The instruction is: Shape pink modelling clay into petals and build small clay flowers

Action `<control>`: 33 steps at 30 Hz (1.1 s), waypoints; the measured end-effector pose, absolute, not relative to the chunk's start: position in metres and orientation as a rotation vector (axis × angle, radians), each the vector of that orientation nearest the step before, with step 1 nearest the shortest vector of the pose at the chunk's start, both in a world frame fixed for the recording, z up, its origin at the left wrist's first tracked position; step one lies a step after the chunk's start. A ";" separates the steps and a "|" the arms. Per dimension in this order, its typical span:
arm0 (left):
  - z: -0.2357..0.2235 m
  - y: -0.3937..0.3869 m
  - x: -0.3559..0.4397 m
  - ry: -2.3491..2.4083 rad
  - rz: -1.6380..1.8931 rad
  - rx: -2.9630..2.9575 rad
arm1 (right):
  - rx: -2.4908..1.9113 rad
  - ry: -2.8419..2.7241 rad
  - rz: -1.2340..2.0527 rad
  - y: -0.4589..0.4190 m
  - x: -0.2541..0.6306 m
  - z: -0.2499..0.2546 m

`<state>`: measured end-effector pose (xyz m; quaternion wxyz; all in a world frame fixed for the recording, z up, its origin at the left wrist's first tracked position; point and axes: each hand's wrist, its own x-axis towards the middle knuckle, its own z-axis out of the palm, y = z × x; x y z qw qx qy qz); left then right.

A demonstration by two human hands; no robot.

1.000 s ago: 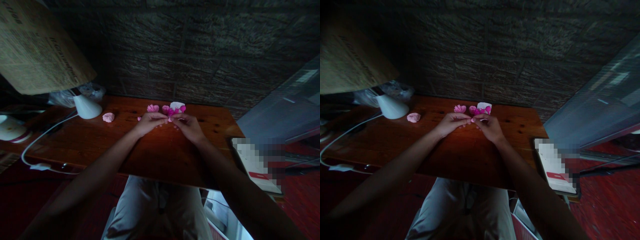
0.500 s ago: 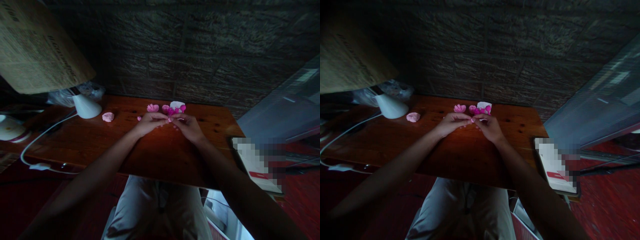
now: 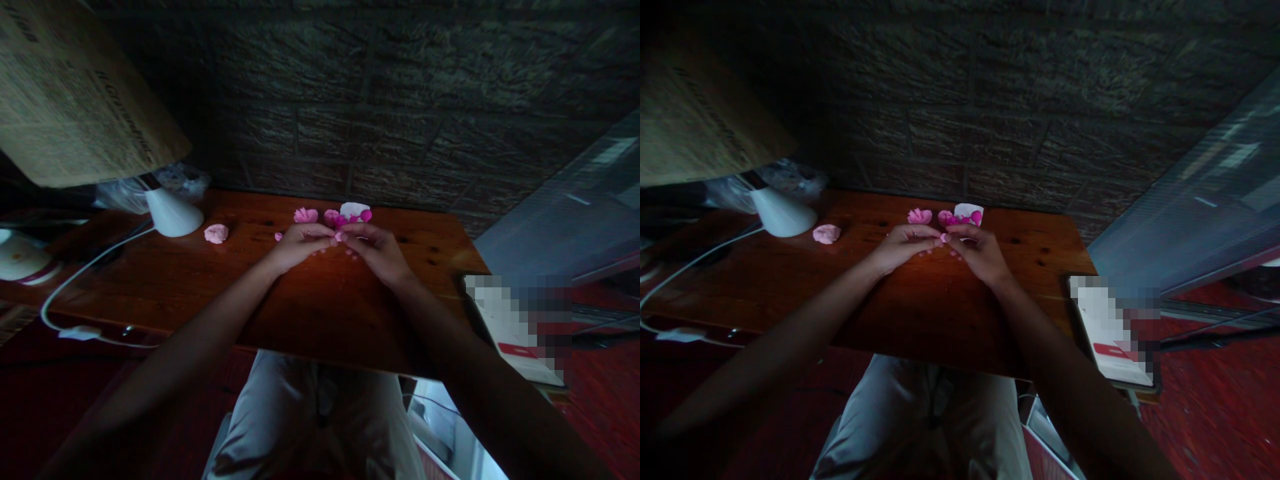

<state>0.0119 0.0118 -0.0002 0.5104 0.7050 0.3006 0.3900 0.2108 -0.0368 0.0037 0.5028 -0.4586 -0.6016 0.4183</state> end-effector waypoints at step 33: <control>0.001 0.011 0.012 0.723 0.939 1.639 | -1.106 -1.458 1.025 -0.036 0.210 0.003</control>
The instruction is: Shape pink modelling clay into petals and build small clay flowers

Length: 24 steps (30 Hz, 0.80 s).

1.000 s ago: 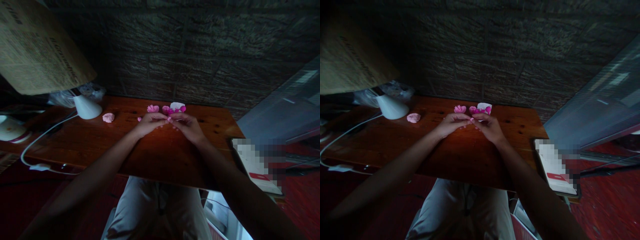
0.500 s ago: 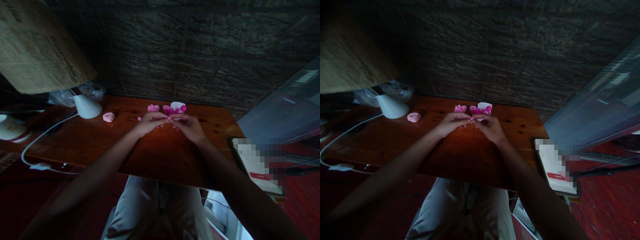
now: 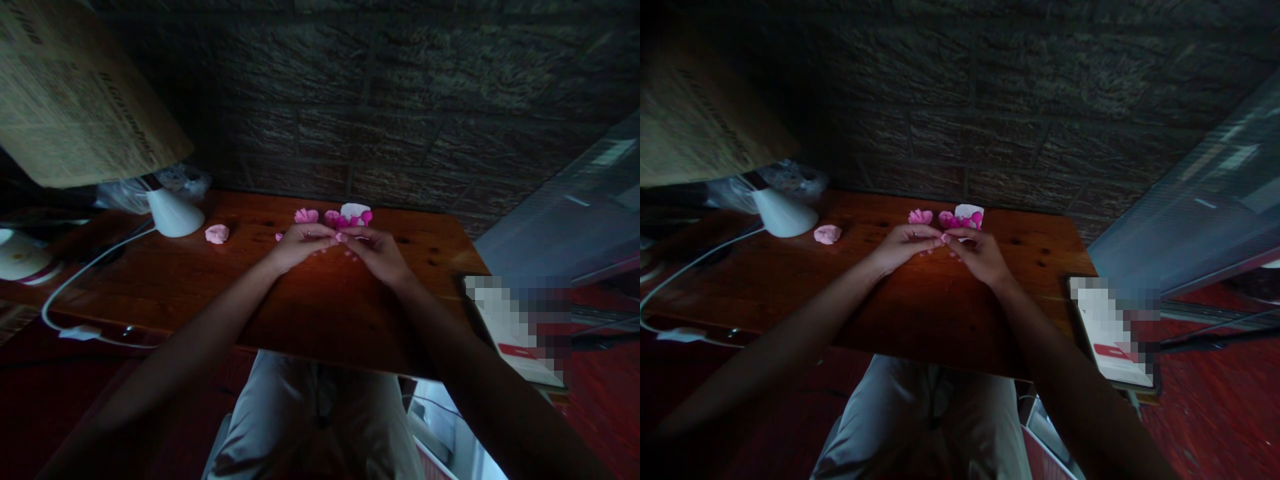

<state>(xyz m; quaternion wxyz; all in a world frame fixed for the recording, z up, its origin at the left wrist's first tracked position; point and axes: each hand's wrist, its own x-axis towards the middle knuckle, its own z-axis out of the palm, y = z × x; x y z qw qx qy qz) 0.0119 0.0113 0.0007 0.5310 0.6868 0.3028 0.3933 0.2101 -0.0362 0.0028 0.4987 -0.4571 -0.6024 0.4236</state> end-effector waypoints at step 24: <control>0.002 0.011 0.012 0.738 0.883 1.403 | -1.019 -1.158 1.210 -0.034 0.209 0.002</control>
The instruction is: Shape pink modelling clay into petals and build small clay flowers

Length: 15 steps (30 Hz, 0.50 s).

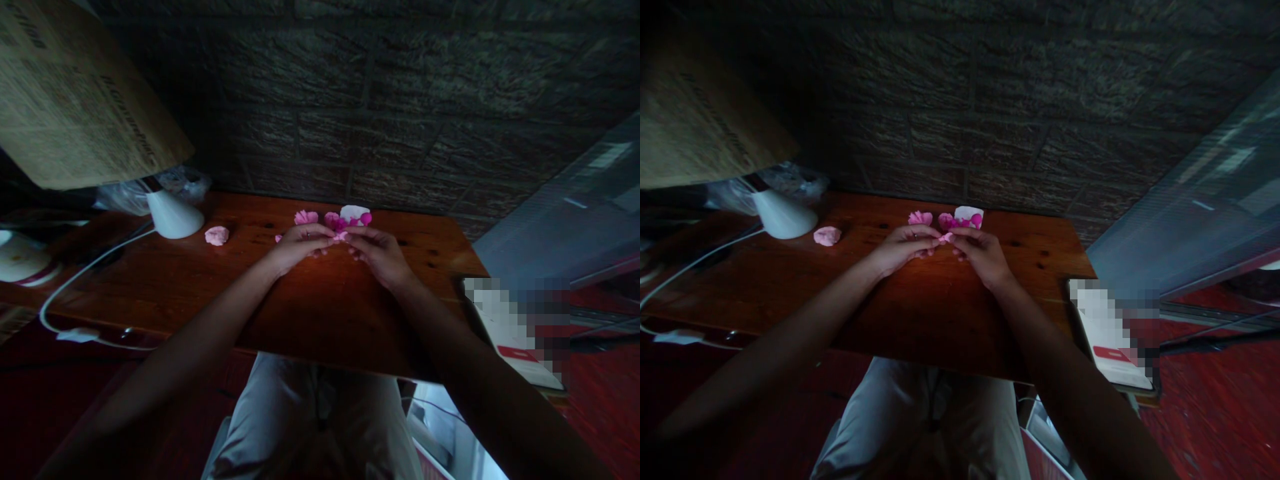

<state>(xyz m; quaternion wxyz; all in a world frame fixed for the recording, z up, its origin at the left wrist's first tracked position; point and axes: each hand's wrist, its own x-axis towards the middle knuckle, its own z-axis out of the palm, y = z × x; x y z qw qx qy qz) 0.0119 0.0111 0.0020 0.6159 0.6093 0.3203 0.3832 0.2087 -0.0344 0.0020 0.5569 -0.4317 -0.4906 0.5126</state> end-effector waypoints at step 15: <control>0.005 0.008 0.012 0.728 0.814 1.421 | -0.998 -1.095 1.226 -0.033 0.209 0.001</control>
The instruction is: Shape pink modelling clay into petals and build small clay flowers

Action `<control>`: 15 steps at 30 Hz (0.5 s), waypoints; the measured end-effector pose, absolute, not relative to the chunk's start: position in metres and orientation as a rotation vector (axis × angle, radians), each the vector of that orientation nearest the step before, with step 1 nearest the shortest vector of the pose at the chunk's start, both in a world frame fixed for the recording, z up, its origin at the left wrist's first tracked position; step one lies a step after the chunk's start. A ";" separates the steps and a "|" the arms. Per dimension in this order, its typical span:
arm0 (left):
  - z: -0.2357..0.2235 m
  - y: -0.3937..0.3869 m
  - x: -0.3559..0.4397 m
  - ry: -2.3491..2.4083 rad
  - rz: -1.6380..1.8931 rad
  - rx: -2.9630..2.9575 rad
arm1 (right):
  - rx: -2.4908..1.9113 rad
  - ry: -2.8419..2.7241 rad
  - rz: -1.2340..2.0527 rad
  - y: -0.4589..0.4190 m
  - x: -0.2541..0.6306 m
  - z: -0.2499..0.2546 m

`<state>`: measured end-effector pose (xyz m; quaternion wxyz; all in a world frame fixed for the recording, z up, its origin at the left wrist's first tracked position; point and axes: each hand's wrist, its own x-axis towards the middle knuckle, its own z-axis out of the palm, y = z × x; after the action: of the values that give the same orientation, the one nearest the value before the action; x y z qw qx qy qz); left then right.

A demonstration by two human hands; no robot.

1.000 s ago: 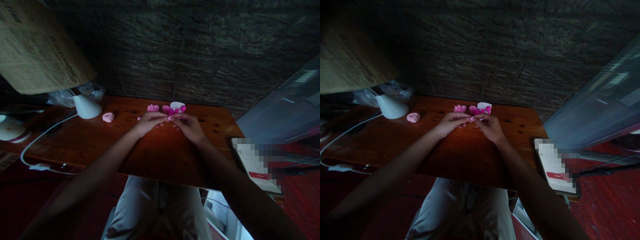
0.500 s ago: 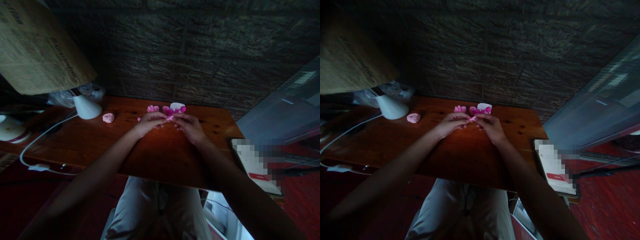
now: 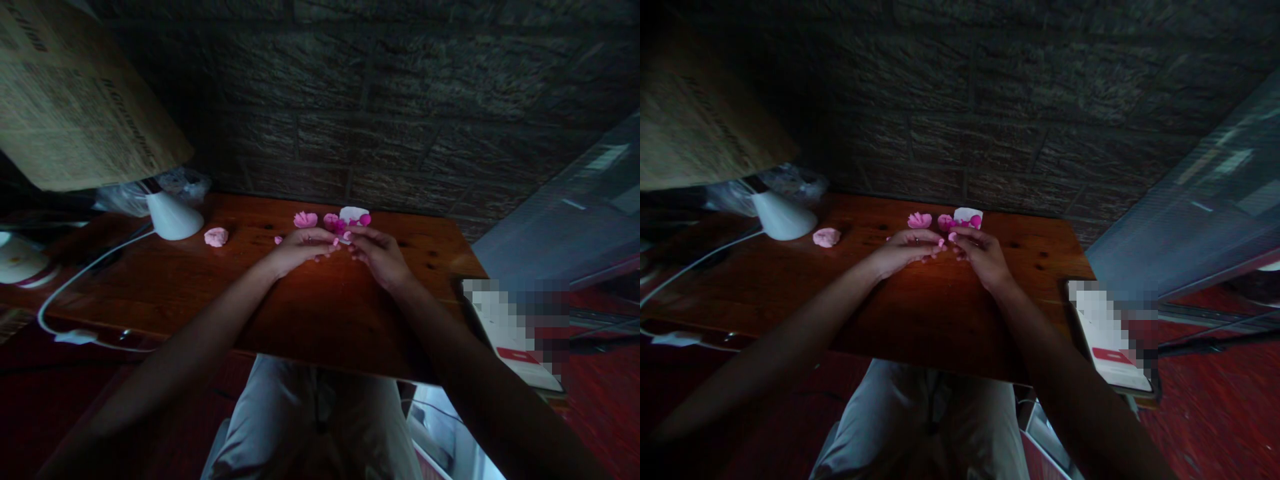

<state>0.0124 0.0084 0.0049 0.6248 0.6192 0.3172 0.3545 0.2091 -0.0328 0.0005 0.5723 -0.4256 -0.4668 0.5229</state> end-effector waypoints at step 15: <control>0.005 0.007 0.016 0.740 0.886 1.371 | -0.995 -1.087 1.233 -0.037 0.206 0.004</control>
<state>0.0162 0.0065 0.0053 0.6245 0.5973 0.3226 0.3862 0.2057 -0.0366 0.0040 0.5729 -0.4246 -0.4637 0.5258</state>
